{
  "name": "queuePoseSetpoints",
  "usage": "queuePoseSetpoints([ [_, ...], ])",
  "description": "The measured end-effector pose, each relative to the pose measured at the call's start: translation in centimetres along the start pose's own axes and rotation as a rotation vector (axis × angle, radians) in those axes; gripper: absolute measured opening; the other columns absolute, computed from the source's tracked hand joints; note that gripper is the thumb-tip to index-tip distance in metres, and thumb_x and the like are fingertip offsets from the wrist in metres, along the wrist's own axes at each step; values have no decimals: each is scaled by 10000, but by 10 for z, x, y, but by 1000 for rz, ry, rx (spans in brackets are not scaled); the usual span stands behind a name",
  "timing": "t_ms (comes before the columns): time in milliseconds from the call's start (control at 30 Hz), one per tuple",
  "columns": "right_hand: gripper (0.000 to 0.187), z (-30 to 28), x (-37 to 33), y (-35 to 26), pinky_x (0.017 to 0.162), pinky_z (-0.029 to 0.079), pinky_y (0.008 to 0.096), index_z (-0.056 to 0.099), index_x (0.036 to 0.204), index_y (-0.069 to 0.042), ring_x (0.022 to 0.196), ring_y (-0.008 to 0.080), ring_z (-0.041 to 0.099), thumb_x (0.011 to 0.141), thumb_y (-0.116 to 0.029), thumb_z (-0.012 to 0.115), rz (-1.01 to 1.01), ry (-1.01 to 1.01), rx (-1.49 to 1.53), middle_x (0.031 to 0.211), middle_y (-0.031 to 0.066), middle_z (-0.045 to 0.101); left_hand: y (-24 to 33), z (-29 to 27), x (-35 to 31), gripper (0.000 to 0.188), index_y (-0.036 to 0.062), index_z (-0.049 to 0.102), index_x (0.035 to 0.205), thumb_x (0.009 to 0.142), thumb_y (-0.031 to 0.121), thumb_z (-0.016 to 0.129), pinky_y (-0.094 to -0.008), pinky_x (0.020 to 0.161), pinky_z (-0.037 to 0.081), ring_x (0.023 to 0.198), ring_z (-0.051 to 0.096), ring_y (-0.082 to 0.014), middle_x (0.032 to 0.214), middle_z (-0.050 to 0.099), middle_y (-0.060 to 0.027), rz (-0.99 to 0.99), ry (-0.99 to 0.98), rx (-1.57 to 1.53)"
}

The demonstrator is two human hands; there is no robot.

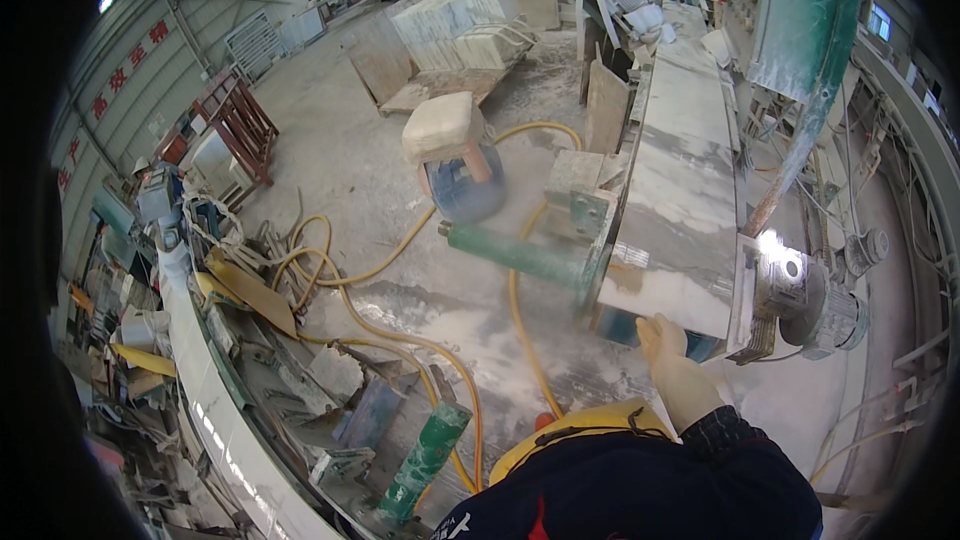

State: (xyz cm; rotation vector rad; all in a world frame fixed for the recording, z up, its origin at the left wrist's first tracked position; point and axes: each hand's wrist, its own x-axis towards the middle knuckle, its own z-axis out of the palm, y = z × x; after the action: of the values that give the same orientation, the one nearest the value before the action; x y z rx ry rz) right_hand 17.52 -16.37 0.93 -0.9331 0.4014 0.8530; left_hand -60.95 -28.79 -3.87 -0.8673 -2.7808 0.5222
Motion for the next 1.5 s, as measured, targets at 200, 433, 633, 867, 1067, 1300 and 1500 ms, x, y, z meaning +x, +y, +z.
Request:
queuePoseSetpoints([
  [200, 547, 2, -8, 19, 1009, 514, 446, 428, 1436, 22, 1157, 359, 647, 986, -202, 644, -376, -125, -786, 1377, 211, 581, 0, -3, -7, 682, 39, 317, 1562, 976, 311, 535, -767, 1133, 72, 1483, 188, -558, 1562, 367, -313, -42, -38, -112],
  [433, 567, 22, -42, 57, 870, 557, 364, 439, 1474, -14, 990, 291, 713, 982, -198, 652, 47, -574, -940, 1261, 170, 676, -1, -1, -9, 680, 39, 309, 1568, 982, 310, 523, -782, 1124, 71, 1481, 181, -569, 1564, 354, -323, -78, -74, -192],
  [633, 558, -57, 23, 94, 792, 561, 360, 506, 1413, 29, 934, 221, 708, 950, -245, 658, 188, -617, -1874, 1090, 166, 742, 6, 0, -16, 648, 8, 328, 1555, 1004, 308, 486, -826, 1065, 160, 1444, 236, -604, 1529, 348, -385, -22, -44, 71],
  [867, 508, -124, 40, 53, 890, 542, 420, 643, 1270, -17, 982, 301, 714, 883, -344, 678, 28, -525, -2138, 1105, 198, 729, -19, 69, -2, 757, -31, 233, 1583, 1012, 401, 479, -857, 1061, 147, 1463, 157, -623, 1551, 246, -432, 97, 381, 397],
  [1067, 522, -132, 42, 51, 796, 551, 426, 667, 1211, 5, 955, 332, 719, 858, -377, 709, 19, -508, -2019, 1068, 226, 731, -21, 85, 1, 813, -3, 210, 1598, 994, 450, 510, -823, 1100, 156, 1486, 136, -587, 1643, 243, -253, -24, 546, 351],
  [1300, 465, -92, 28, 67, 695, 553, 365, 564, 1350, 3, 833, 216, 702, 915, -145, 631, 161, -612, -1680, 979, 146, 706, 0, -7, -41, 577, 40, 279, 1580, 1075, 245, 470, -429, 1244, 215, 1534, 131, -448, 1644, 78, -339, -420, 110, -932],
  [1500, 493, -60, 14, 56, 713, 560, 359, 522, 1395, 2, 830, 220, 691, 944, -161, 635, 224, -724, -1825, 1111, 158, 684, 6, -28, -42, 643, 87, 199, 1618, 1071, 248, 497, -401, 1224, 260, 1534, 162, -434, 1650, -11, -339, -474, 91, -999],
])
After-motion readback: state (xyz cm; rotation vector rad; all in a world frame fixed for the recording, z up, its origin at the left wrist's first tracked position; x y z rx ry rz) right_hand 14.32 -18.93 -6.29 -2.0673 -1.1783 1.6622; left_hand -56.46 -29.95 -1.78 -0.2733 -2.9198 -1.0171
